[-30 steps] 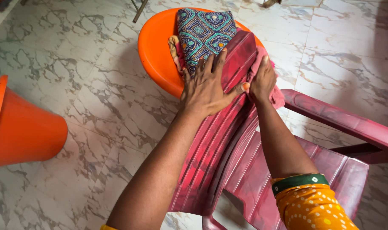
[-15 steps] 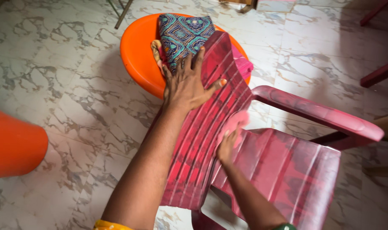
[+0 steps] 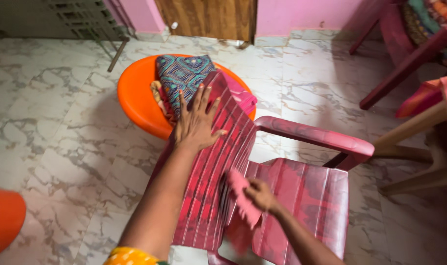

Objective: The person wipes a red plastic chair with a pink cloth, cleaning the seat, backrest, and armrests. They then move the chair under a table and wipe a beige plastic chair nearby.

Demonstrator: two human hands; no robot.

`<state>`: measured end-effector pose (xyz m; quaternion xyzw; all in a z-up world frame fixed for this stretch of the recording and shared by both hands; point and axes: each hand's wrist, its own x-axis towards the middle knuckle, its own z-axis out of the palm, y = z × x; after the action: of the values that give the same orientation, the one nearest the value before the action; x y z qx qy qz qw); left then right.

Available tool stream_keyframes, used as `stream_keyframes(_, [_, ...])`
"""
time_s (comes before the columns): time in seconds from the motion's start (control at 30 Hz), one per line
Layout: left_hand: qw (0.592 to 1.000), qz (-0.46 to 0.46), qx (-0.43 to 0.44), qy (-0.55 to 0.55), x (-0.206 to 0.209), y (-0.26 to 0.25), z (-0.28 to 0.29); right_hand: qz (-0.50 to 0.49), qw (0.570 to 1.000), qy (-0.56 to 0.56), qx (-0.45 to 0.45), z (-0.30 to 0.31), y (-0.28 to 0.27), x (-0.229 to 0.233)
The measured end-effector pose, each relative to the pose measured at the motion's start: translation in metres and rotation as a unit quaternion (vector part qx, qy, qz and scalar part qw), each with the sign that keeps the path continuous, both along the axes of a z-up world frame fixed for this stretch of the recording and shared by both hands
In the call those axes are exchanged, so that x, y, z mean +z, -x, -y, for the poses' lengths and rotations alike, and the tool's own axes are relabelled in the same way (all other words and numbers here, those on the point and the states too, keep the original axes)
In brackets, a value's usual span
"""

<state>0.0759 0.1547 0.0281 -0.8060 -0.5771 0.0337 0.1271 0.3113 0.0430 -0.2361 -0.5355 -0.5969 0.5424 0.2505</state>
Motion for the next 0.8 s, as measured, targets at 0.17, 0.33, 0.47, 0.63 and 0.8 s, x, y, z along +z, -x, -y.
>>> stream_keyframes(0.17, [0.990,0.013,-0.129,-0.060,-0.049,-0.036,-0.013,0.017,0.962,-0.124,-0.242,-0.079,-0.073,0.008])
stream_keyframes(0.33, [0.991,-0.062,-0.098,0.060,-0.135,-0.094,-0.040,0.251,0.879,-0.293,-0.279,-0.135,-0.134,0.010])
stream_keyframes(0.47, [0.986,-0.163,-0.035,-0.018,-0.176,-0.118,-0.075,0.440,0.816,-0.276,-0.253,-0.154,-0.177,0.011])
stream_keyframes(0.63, [0.973,-0.188,-0.075,0.107,-0.203,-0.123,-0.134,0.507,0.814,-0.174,-0.223,-0.164,-0.202,-0.010])
stream_keyframes(0.8, [0.979,-0.136,-0.072,0.135,-0.223,-0.128,-0.151,0.492,0.835,-0.154,-0.195,-0.200,-0.163,-0.040])
